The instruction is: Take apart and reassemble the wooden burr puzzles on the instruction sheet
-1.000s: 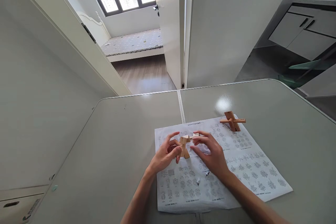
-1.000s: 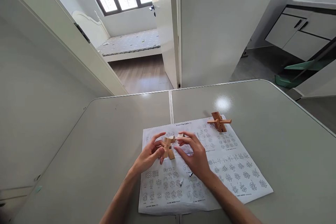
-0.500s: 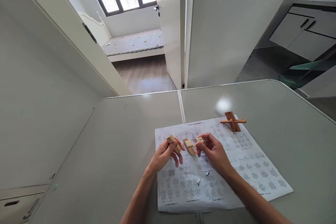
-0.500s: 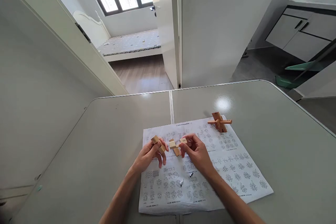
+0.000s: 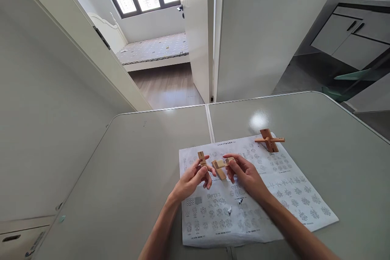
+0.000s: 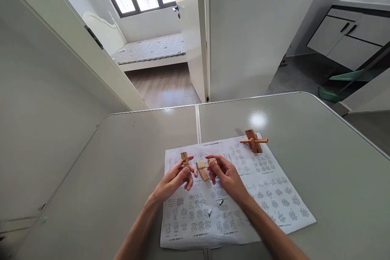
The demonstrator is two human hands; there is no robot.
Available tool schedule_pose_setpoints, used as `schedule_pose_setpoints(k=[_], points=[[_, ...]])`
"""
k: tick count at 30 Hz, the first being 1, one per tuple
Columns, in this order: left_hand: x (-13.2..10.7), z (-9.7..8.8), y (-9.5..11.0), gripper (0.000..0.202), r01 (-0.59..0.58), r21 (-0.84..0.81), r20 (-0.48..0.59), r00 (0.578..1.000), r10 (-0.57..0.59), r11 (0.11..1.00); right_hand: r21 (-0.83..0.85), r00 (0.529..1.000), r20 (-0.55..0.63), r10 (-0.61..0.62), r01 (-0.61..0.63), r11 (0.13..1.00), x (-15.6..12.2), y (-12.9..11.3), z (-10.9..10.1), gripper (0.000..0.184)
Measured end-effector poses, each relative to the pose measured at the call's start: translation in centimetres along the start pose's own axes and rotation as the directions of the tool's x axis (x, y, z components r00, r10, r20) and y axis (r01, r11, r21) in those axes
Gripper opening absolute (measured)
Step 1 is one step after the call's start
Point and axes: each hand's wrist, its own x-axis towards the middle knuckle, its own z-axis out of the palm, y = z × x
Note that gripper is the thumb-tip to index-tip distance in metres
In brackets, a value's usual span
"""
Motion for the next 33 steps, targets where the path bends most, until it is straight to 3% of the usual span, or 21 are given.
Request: schedule_pose_setpoints(k=[5, 11, 16, 20, 24, 33], points=[[0.0, 0.3, 0.0, 0.042, 0.025, 0.053, 0.066, 0.997, -0.029, 0.998, -0.002, 0.999, 0.039, -0.001, 0.001, 1.0, 0.0, -0.1, -0.1, 0.042], [0.0, 1.3, 0.5, 0.036, 0.06, 0.204, 0.032, 0.997, -0.068, 0.977, -0.07, 0.999, -0.029, -0.042, 0.04, 0.997, -0.5, 0.4, 0.6, 0.034], [-0.1, 1.3, 0.2, 0.036, 0.073, 0.2, 0.016, 0.997, -0.078, 0.977, -0.177, 0.989, -0.059, -0.133, 0.121, 0.977, -0.8, 1.2, 1.0, 0.026], [0.0, 1.2, 0.1, 0.039, 0.082, 0.185, 0.011, 0.996, -0.085, 0.979, -0.231, 0.95, -0.066, -0.306, 0.284, 0.931, -0.7, 1.5, 1.1, 0.015], [0.1, 1.4, 0.3, 0.044, 0.1, 0.187, -0.003, 0.995, -0.101, 0.977, -0.38, 0.885, -0.012, -0.466, 0.427, 0.821, -0.7, 1.2, 1.2, 0.01], [0.1, 1.6, 0.3, 0.042, 0.137, 0.185, -0.008, 0.99, -0.138, 0.973, -0.513, 0.83, 0.033, -0.556, 0.491, 0.704, -1.2, 0.7, 1.4, 0.009]])
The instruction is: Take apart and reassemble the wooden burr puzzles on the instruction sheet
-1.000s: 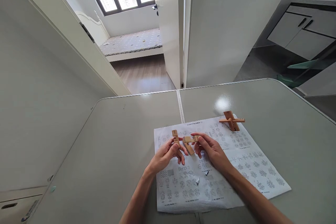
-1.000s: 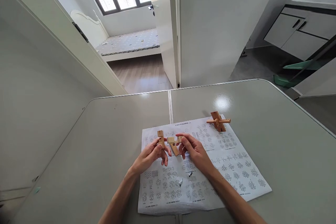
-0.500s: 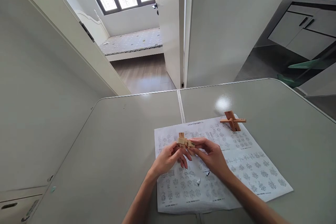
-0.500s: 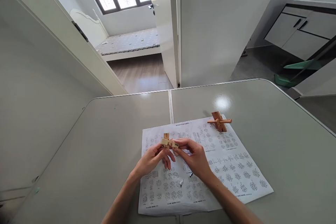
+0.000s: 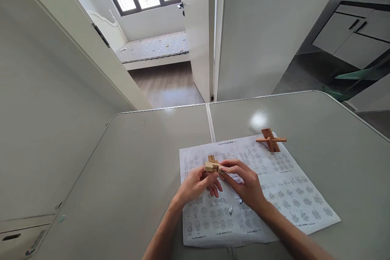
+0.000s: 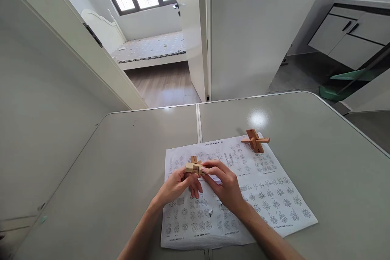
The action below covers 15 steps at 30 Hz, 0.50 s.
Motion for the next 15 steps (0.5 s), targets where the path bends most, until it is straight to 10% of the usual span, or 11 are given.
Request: schedule_pose_setpoints(k=[15], points=[[-0.03, -0.07, 0.07, 0.039, 0.022, 0.054, 0.024, 0.999, -0.023, 0.998, -0.063, 0.996, -0.01, -0.092, 0.091, 0.994, -0.23, 0.03, 0.1, 0.018]])
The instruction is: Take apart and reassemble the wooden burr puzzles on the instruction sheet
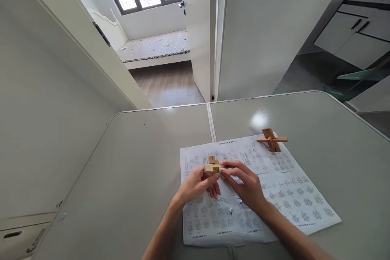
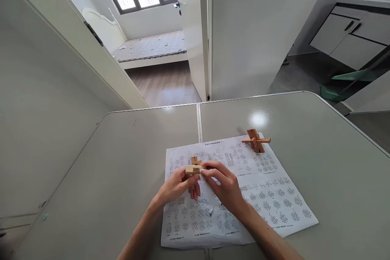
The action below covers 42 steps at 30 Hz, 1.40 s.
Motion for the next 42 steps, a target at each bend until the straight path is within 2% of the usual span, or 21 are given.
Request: schedule_pose_setpoints(k=[6, 13, 17, 20, 23, 25, 28, 31, 33, 38, 42], points=[[-0.2, -0.1, 0.4, 0.039, -0.014, -0.027, 0.032, 0.999, 0.015, 1.0, 0.009, 1.0, 0.014, -0.01, 0.01, 1.0, 0.1, -0.3, -0.1, 0.017], [-0.2, -0.3, 0.0, 0.04, -0.039, -0.039, 0.02, 0.999, 0.04, 0.998, -0.055, 0.998, 0.031, -0.051, 0.053, 0.997, -0.3, 0.1, 0.1, 0.021], [-0.1, -0.1, -0.1, 0.043, -0.091, -0.015, -0.005, 0.996, 0.091, 0.996, -0.047, 0.996, 0.037, -0.076, 0.077, 0.996, -0.4, 0.4, 0.1, 0.024], [0.0, 0.3, -0.3, 0.049, -0.135, 0.012, -0.072, 0.988, 0.135, 0.991, -0.057, 0.996, 0.051, -0.077, 0.08, 0.995, -0.3, 0.3, 0.0, 0.026], [0.2, 0.6, -0.6, 0.051, -0.121, 0.041, -0.185, 0.975, 0.127, 0.992, -0.046, 0.994, 0.083, -0.065, 0.069, 0.997, -0.1, -0.1, 0.0, 0.029], [0.3, 0.7, -0.9, 0.049, -0.116, 0.065, -0.237, 0.963, 0.129, 0.991, -0.005, 0.991, 0.129, -0.026, 0.027, 1.0, 0.1, -0.5, 0.0, 0.03], [0.4, 0.8, -1.0, 0.047, -0.129, 0.12, -0.289, 0.944, 0.159, 0.984, 0.093, 0.981, 0.173, 0.088, -0.105, 0.99, 0.3, -0.6, 0.0, 0.036], [0.3, 1.0, -1.0, 0.047, -0.141, 0.19, -0.281, 0.94, 0.192, 0.972, 0.136, 0.971, 0.152, 0.187, -0.208, 0.969, 0.4, -0.4, -0.2, 0.018], [0.2, 1.2, -1.0, 0.047, -0.151, 0.225, -0.259, 0.943, 0.209, 0.963, 0.105, 0.958, 0.17, 0.231, -0.25, 0.962, 0.4, -0.2, -0.4, 0.014], [0.0, 1.3, -1.0, 0.045, -0.18, 0.266, -0.236, 0.94, 0.245, 0.947, 0.095, 0.927, 0.292, 0.236, -0.274, 0.957, 0.8, -0.5, -0.6, 0.023], [-0.1, 1.3, -1.0, 0.04, -0.186, 0.248, -0.254, 0.934, 0.249, 0.951, 0.12, 0.912, 0.333, 0.239, -0.293, 0.949, 1.2, -0.8, -0.7, 0.027]])
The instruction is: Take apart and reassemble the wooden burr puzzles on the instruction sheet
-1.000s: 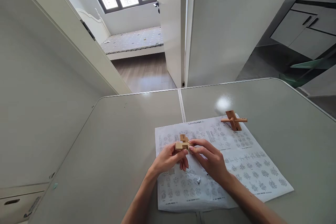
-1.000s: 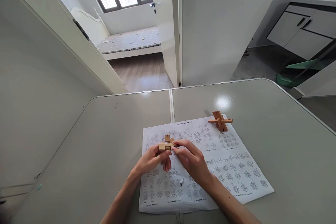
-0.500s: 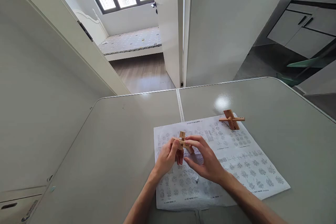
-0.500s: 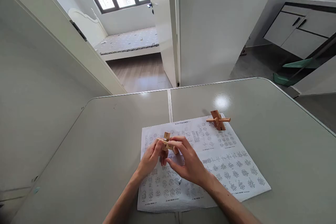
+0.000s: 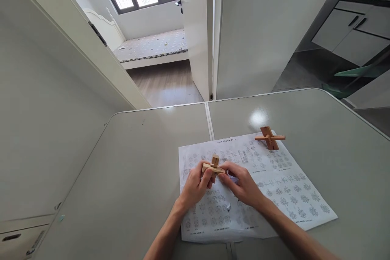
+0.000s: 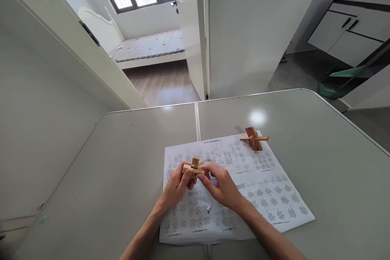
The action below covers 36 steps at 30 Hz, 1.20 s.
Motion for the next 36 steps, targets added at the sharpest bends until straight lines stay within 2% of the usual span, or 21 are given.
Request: schedule_pose_setpoints(k=[8, 14, 20, 26, 36], points=[[-0.2, -0.1, -0.1, 0.036, -0.034, 0.055, -0.016, 0.999, 0.035, 0.998, 0.04, 0.999, 0.045, -0.017, 0.015, 0.999, 0.1, -0.4, -0.1, 0.028], [-0.2, -0.3, -0.2, 0.034, -0.086, 0.153, -0.065, 0.993, 0.097, 0.984, 0.009, 0.998, 0.02, -0.063, 0.063, 0.998, 0.0, -0.1, 0.4, 0.022], [-0.3, -0.3, -0.3, 0.034, -0.082, 0.173, -0.058, 0.994, 0.093, 0.982, -0.015, 0.994, -0.023, -0.107, 0.107, 0.994, -0.2, 0.1, 0.7, 0.017], [-0.1, -0.3, -0.4, 0.037, -0.085, 0.187, -0.056, 0.994, 0.097, 0.979, -0.069, 0.993, -0.062, -0.098, 0.094, 0.993, -0.4, 0.4, 1.1, 0.013], [-0.2, -0.3, -0.2, 0.032, -0.112, 0.222, -0.061, 0.99, 0.129, 0.968, -0.064, 0.994, -0.028, -0.104, 0.102, 0.993, -0.3, 0.2, 0.8, 0.015]])
